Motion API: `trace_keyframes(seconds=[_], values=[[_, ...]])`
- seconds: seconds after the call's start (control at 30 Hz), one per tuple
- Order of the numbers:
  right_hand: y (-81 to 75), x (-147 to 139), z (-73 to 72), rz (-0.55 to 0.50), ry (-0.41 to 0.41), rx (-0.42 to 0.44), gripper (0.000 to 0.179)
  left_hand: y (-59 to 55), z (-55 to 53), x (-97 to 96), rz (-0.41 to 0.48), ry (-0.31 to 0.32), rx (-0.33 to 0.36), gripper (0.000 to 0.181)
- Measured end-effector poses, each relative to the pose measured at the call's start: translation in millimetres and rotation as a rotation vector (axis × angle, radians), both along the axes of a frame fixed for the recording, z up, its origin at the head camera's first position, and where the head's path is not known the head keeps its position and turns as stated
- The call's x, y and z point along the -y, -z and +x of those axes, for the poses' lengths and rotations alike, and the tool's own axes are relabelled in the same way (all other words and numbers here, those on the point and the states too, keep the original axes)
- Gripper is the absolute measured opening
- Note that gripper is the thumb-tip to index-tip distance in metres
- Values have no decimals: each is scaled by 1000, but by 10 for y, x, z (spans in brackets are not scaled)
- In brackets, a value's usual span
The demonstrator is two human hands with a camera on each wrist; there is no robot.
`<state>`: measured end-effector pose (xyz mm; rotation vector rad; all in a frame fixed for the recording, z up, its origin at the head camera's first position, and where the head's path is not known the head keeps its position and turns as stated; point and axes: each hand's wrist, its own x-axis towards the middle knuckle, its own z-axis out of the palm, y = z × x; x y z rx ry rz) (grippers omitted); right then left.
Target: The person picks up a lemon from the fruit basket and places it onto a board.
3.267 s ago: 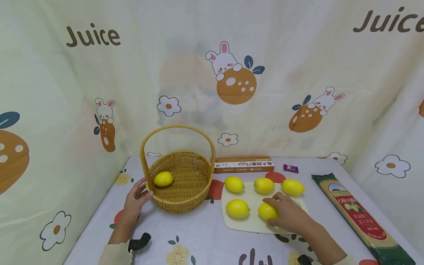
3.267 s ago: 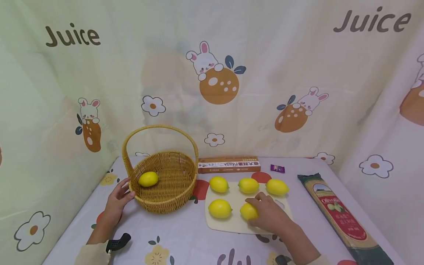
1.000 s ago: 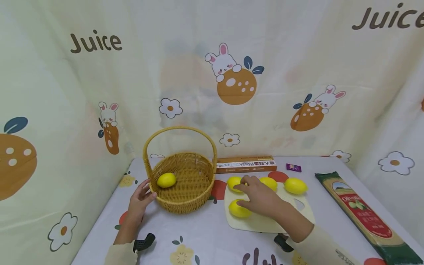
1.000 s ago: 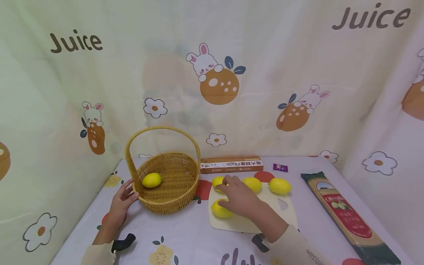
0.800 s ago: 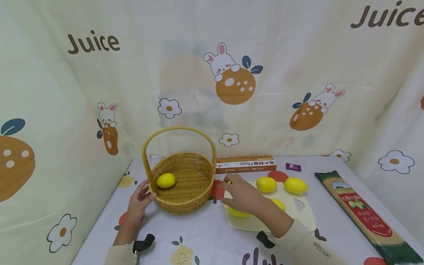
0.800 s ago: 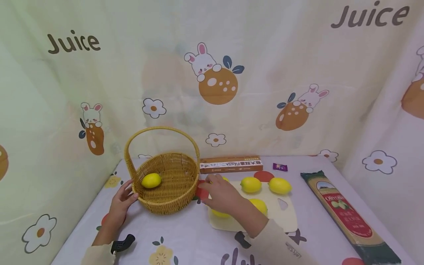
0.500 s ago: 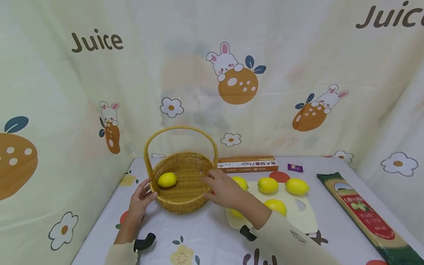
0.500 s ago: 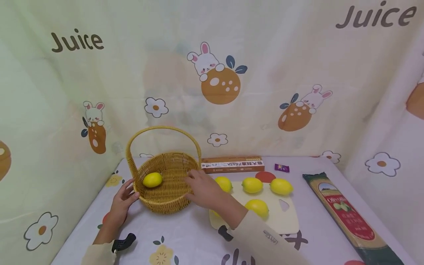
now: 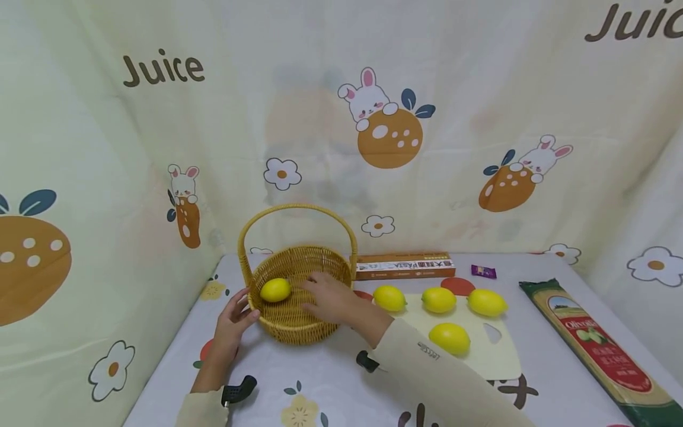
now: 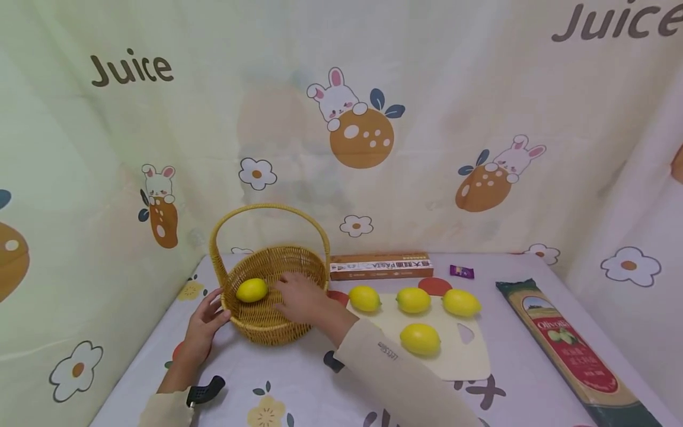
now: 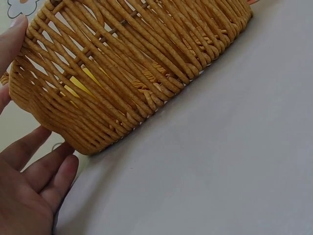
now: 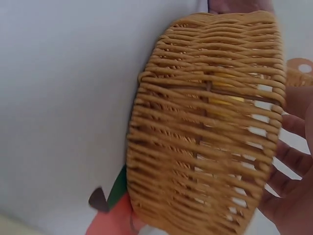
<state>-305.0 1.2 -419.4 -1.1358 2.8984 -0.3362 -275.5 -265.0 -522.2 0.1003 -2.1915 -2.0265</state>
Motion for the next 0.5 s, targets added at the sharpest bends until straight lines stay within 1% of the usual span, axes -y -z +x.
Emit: trace_keyframes(seconds=[0.1,0.2,0.4,0.5], values=[[34,103,-77,-2,13,27,52,-19,-7,-1,1,-4,-8,65],[76,190,-137,7,22,30,52,-27,-6,-4,3,0,-8,65],[190,335,-223,8,43,30,54,-20,29,-5,3,24,-11,64],[237,399,-259,0,65,43,57,-28,31,-8,-2,18,-9,65]])
